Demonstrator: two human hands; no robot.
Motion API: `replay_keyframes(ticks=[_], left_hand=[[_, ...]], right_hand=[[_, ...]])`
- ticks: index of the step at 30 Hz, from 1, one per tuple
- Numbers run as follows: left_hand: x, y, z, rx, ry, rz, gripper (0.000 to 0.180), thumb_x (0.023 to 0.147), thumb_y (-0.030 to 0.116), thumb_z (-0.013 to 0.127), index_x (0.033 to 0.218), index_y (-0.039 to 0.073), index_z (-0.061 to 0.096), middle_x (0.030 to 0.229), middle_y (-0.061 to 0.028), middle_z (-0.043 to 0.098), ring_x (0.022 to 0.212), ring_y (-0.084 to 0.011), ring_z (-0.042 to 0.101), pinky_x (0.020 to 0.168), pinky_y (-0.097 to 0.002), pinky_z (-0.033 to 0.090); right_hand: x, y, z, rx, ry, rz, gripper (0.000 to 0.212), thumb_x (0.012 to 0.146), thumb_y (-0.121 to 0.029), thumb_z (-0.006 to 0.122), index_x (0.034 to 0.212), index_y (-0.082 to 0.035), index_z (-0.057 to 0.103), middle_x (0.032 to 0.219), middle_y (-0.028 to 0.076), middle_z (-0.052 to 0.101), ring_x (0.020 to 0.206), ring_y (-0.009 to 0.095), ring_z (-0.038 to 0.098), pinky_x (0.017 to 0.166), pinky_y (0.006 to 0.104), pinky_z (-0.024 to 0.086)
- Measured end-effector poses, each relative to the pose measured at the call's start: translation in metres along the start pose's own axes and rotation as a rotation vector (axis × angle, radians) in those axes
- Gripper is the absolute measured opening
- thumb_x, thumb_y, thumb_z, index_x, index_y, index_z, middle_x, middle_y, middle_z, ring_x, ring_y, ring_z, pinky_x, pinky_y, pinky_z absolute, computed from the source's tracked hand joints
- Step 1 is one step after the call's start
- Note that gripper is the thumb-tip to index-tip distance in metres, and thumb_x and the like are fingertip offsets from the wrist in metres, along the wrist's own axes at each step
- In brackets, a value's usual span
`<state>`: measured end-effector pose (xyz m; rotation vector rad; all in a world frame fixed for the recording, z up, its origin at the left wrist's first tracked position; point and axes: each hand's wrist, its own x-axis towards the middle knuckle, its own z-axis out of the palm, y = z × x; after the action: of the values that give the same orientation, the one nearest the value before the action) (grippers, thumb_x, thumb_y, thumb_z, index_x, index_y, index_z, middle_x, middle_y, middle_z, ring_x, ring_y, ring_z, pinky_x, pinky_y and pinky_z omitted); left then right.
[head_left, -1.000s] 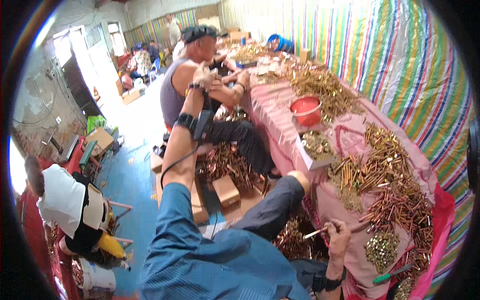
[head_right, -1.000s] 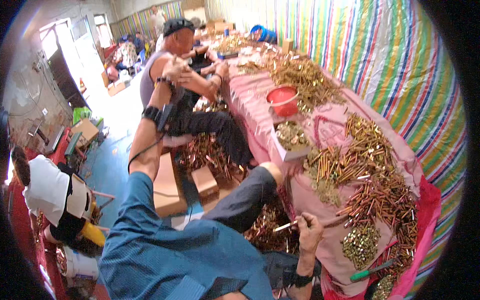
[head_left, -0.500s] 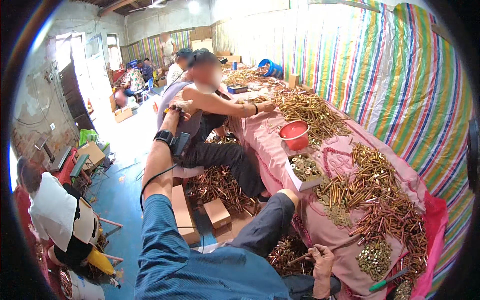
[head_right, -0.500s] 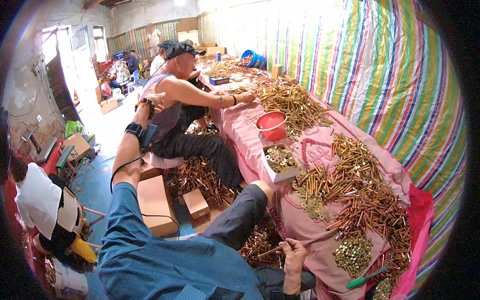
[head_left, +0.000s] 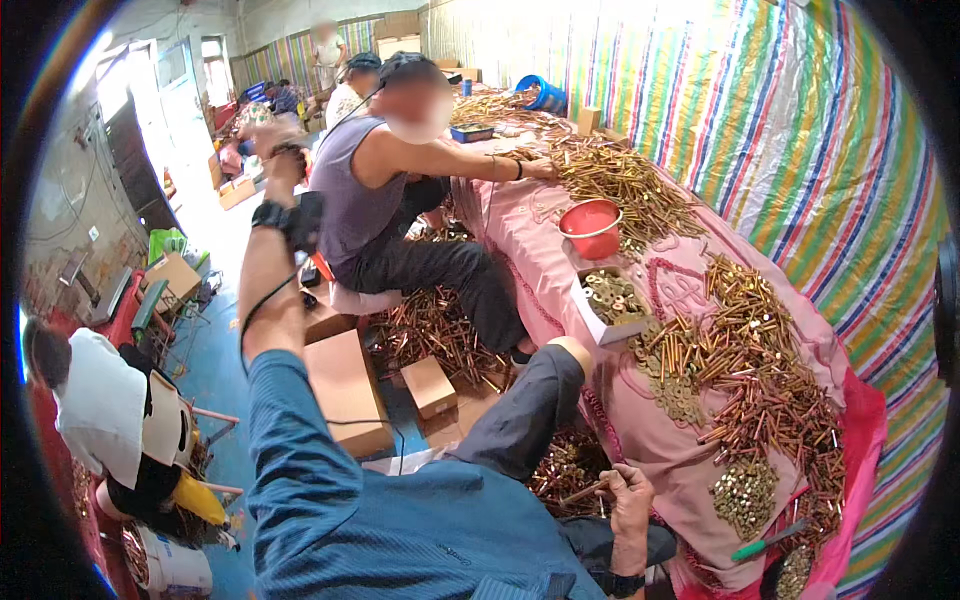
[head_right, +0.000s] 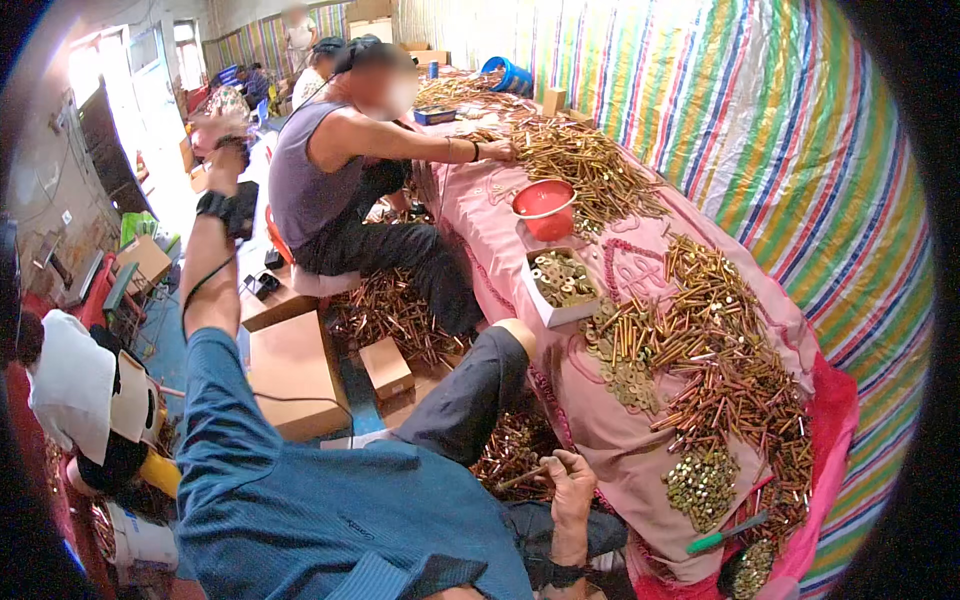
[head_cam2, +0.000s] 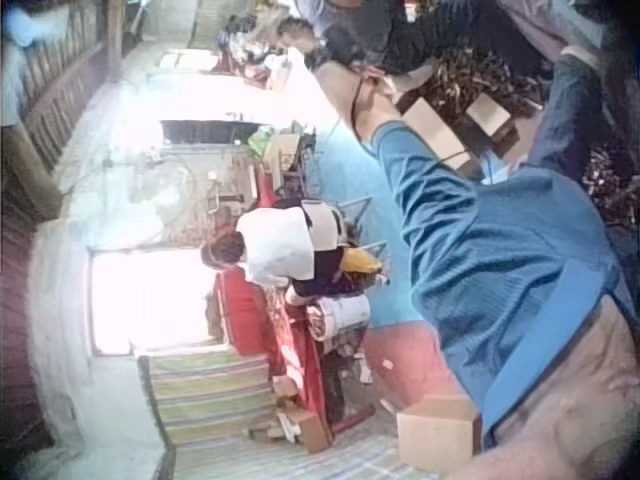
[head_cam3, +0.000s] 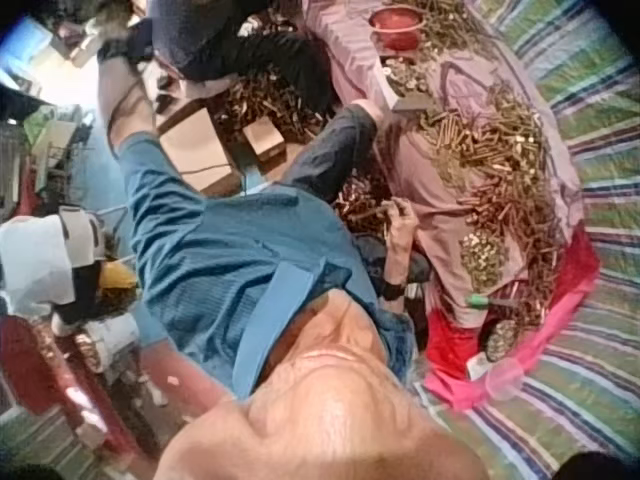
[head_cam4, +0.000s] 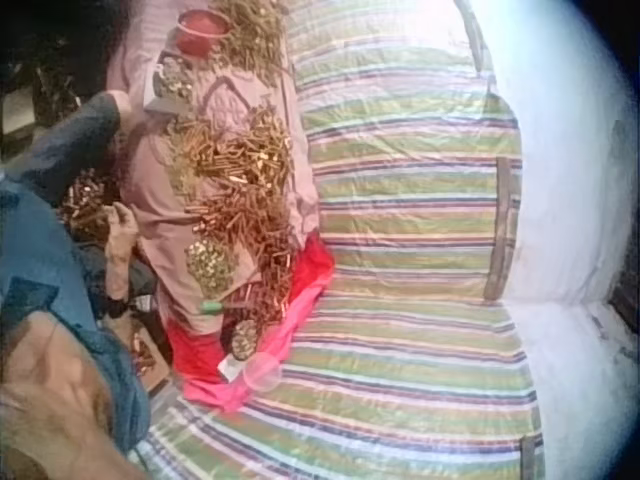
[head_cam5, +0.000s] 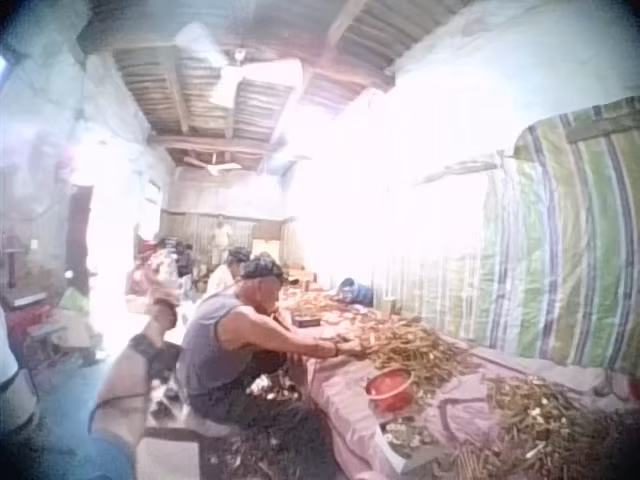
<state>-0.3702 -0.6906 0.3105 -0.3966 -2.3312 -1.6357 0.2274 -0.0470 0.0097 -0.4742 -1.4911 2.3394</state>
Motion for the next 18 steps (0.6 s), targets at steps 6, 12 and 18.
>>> replay_keyframes(ticks=[6, 12, 18], left_hand=[[-0.009, -0.023, 0.029, -0.334, -0.052, -0.026, 0.031, 0.102, 0.03, 0.044, 0.12, 0.012, 0.064, 0.107, -0.0104, 0.072, 0.099, -0.0215, 0.068, 0.083, -0.0422, 0.053], [-0.04, -0.007, 0.012, -0.623, -0.107, -0.032, 0.028, 0.101, 0.03, 0.046, 0.116, 0.014, 0.065, 0.102, -0.0093, 0.072, 0.094, -0.0193, 0.069, 0.08, -0.0428, 0.054], [-0.018, -0.018, 0.152, -0.585, 0.141, 0.556, 0.018, 0.098, 0.025, 0.05, 0.099, 0.01, 0.06, 0.082, -0.0086, 0.067, 0.07, -0.0257, 0.064, 0.068, -0.0381, 0.052]], right_hand=[[0.002, 0.007, -0.009, -0.072, 0.036, 0.034, 0.019, 0.093, -0.012, 0.071, 0.107, -0.001, 0.064, 0.091, 0.011, 0.073, 0.075, 0.018, 0.071, 0.062, 0.0297, 0.062], [0.003, -0.001, 0.009, -0.047, 0.003, 0.008, 0.019, 0.094, -0.012, 0.07, 0.108, 0.0, 0.064, 0.091, 0.012, 0.073, 0.074, 0.018, 0.071, 0.061, 0.0294, 0.062], [0.013, 0.014, 0.018, -0.052, -0.069, -0.001, 0.021, 0.094, -0.012, 0.07, 0.109, 0.001, 0.063, 0.092, 0.014, 0.073, 0.074, 0.019, 0.071, 0.061, 0.0297, 0.062]])
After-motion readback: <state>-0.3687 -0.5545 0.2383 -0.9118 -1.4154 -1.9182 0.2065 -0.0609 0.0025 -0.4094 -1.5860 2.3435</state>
